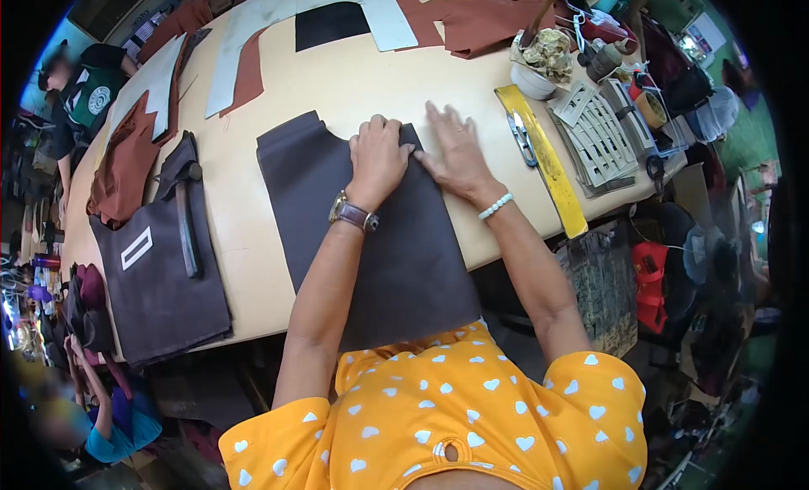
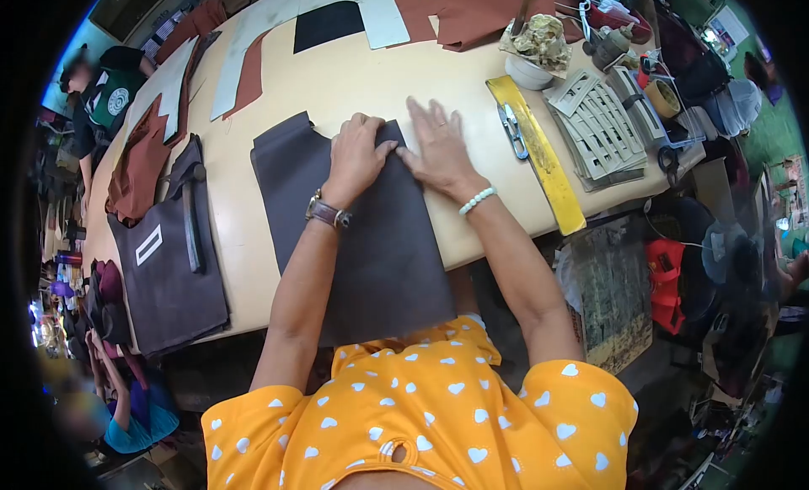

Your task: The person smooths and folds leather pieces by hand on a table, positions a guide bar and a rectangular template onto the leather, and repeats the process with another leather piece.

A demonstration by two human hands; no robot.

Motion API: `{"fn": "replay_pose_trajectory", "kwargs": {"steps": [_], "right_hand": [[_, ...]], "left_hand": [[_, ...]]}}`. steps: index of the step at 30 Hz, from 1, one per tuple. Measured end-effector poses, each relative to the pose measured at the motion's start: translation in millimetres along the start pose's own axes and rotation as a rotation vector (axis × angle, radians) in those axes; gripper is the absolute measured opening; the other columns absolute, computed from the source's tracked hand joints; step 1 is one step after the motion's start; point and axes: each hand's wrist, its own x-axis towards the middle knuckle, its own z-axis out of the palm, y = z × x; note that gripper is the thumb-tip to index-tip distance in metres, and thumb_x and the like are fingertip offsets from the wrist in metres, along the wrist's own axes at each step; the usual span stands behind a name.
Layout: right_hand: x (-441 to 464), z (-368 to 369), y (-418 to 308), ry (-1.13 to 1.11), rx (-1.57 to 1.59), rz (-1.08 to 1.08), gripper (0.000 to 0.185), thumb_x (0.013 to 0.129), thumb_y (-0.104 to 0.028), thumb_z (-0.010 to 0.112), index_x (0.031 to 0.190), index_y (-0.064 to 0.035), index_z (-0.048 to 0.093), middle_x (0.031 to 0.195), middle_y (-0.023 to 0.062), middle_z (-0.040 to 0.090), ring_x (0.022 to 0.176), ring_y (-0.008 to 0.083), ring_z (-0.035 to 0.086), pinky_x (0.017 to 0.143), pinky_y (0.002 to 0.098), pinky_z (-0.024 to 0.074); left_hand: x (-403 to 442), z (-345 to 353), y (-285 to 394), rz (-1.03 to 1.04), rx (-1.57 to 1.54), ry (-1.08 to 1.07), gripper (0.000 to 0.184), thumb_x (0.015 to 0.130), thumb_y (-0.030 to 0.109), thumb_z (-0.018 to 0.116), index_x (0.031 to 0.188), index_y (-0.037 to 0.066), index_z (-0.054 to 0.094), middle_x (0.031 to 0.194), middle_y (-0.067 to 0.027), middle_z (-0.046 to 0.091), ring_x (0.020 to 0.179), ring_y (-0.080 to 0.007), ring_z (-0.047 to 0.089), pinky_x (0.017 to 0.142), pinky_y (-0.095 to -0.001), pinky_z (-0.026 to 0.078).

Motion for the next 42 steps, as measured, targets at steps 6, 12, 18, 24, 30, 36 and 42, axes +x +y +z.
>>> {"fn": "replay_pose_trajectory", "kwargs": {"steps": [6,12,18,24,30,36,42], "right_hand": [[-1,-48,48,0.412,-0.516,0.412,0.032,0.079,-0.024,0.063,0.104,-0.0039,0.062,0.106,0.0127,0.055,0.106,0.0323,0.049,0.091,0.0491,0.036],[-5,-54,52,0.304,-0.394,0.613,0.02,0.078,-0.022,0.065,0.091,-0.0065,0.066,0.101,0.0116,0.058,0.104,0.0303,0.051,0.09,0.0437,0.0381],[-4,-43,31,0.388,0.652,0.425,0.009,0.088,-0.009,0.058,0.093,-0.0024,0.062,0.078,0.0031,0.061,0.07,0.0125,0.056,0.066,0.0266,0.0463],[-21,-41,-12,-0.083,1.137,0.613,0.019,0.09,-0.016,0.057,0.103,-0.0031,0.063,0.07,-0.0048,0.055,0.056,0.0004,0.044,0.048,0.0163,0.0346],[-27,-51,-22,-0.272,1.132,0.57,0.032,0.088,-0.016,0.061,0.116,-0.003,0.062,0.072,-0.0045,0.056,0.057,0.0001,0.041,0.05,0.0152,0.0332],[-31,-51,-19,-0.36,1.149,0.467,0.032,0.09,-0.018,0.059,0.12,-0.0036,0.06,0.079,-0.0019,0.061,0.059,0.0001,0.04,0.051,0.0156,0.0325],[-30,-47,-23,-0.366,1.2,0.469,0.032,0.091,-0.013,0.057,0.12,-0.0011,0.059,0.081,0.0007,0.063,0.071,0.0047,0.056,0.067,0.0193,0.047]], "left_hand": [[38,-7,-16,-0.147,-0.192,-0.202,0.046,0.062,0.025,0.082,0.095,0.0,0.064,0.093,-0.0163,0.067,0.09,-0.0283,0.063,0.076,-0.0349,0.049],[49,-19,-15,-0.17,-0.287,-0.365,0.039,0.06,0.021,0.083,0.086,-0.002,0.066,0.078,-0.014,0.065,0.075,-0.0225,0.062,0.066,-0.0323,0.048],[24,-10,-25,-0.113,-0.698,-0.278,0.026,0.074,0.018,0.076,0.088,-0.002,0.066,0.076,-0.0038,0.064,0.074,-0.0094,0.056,0.065,-0.025,0.045],[-16,-16,-23,-0.154,-1.052,-0.305,0.021,0.086,0.018,0.066,0.092,-0.002,0.068,0.079,0.0009,0.064,0.072,-0.0043,0.052,0.068,-0.0204,0.043],[-28,-21,-22,-0.206,-1.111,-0.381,0.021,0.087,0.018,0.065,0.096,0.0,0.068,0.083,0.0012,0.065,0.076,-0.0032,0.054,0.071,-0.018,0.043],[-28,-21,-23,-0.168,-1.129,-0.407,0.02,0.087,0.018,0.065,0.097,0.001,0.068,0.084,0.0,0.066,0.077,-0.0038,0.056,0.072,-0.0186,0.045],[-29,-21,-22,-0.161,-1.133,-0.417,0.02,0.087,0.018,0.065,0.097,0.001,0.068,0.085,-0.0002,0.066,0.078,-0.0041,0.056,0.072,-0.0191,0.045]]}}
